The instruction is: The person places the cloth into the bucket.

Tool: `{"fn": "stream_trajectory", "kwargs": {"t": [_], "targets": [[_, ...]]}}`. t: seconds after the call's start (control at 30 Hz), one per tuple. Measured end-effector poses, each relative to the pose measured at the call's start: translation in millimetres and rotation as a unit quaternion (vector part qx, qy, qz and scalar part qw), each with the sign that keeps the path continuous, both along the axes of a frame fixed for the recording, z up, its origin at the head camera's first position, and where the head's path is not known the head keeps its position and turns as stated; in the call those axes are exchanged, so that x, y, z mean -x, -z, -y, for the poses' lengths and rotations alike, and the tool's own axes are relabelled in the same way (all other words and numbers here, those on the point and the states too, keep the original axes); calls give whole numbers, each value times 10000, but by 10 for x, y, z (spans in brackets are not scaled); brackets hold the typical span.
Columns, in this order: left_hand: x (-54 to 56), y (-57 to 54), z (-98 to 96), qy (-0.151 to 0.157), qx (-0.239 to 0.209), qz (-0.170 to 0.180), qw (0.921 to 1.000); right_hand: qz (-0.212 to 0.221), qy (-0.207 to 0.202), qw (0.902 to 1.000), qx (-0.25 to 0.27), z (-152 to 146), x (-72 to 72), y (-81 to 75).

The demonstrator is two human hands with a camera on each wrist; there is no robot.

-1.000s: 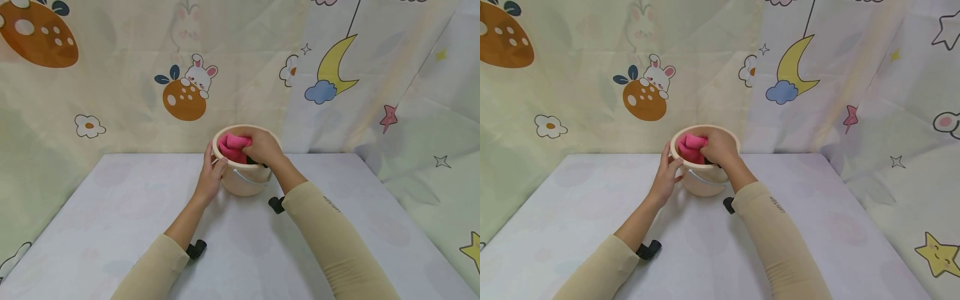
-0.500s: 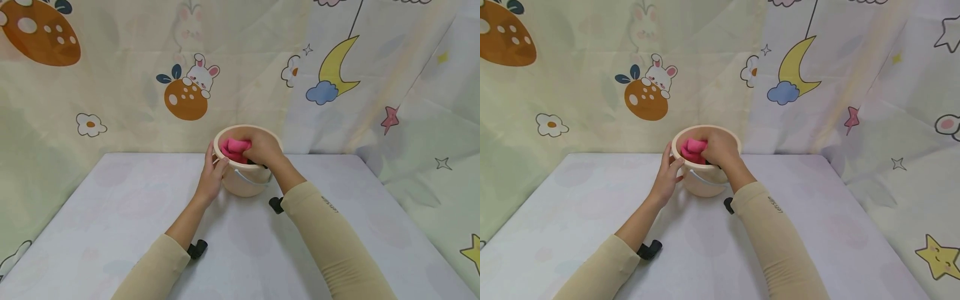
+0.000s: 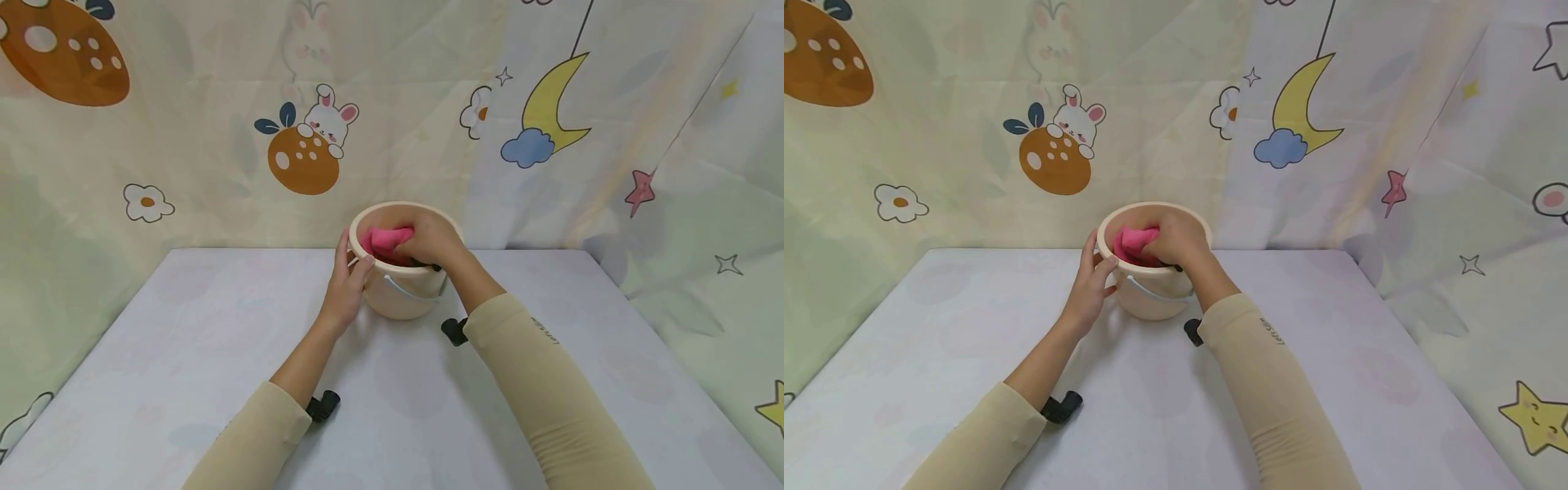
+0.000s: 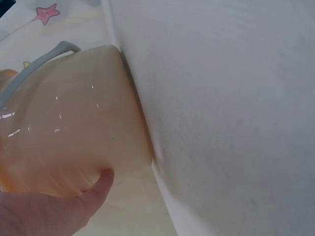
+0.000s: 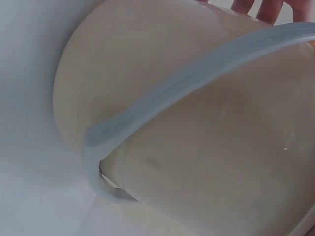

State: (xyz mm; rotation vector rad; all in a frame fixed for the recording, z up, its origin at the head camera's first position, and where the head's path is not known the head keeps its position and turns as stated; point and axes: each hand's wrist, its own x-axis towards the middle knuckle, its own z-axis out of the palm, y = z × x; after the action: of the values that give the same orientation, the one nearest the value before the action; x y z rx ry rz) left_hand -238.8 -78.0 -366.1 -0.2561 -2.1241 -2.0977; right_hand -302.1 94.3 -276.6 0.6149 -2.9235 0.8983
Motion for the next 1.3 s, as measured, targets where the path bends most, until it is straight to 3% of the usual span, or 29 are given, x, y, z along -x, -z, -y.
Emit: {"fn": "stream_trajectory", "kwargs": {"t": [0.27,0.83,1.3], "targets": [[-1,-14,17,-25,-30,-37,10000,-110,2,9996,-267,23,-5,-26],[3,-29,-1,75,-204,-44,9998,-80,109,9997,-215,1,-9,-26],[21,-43,17,119,-171,1,9998,-163,465,9923,1138,-105,-108,-113]]}}
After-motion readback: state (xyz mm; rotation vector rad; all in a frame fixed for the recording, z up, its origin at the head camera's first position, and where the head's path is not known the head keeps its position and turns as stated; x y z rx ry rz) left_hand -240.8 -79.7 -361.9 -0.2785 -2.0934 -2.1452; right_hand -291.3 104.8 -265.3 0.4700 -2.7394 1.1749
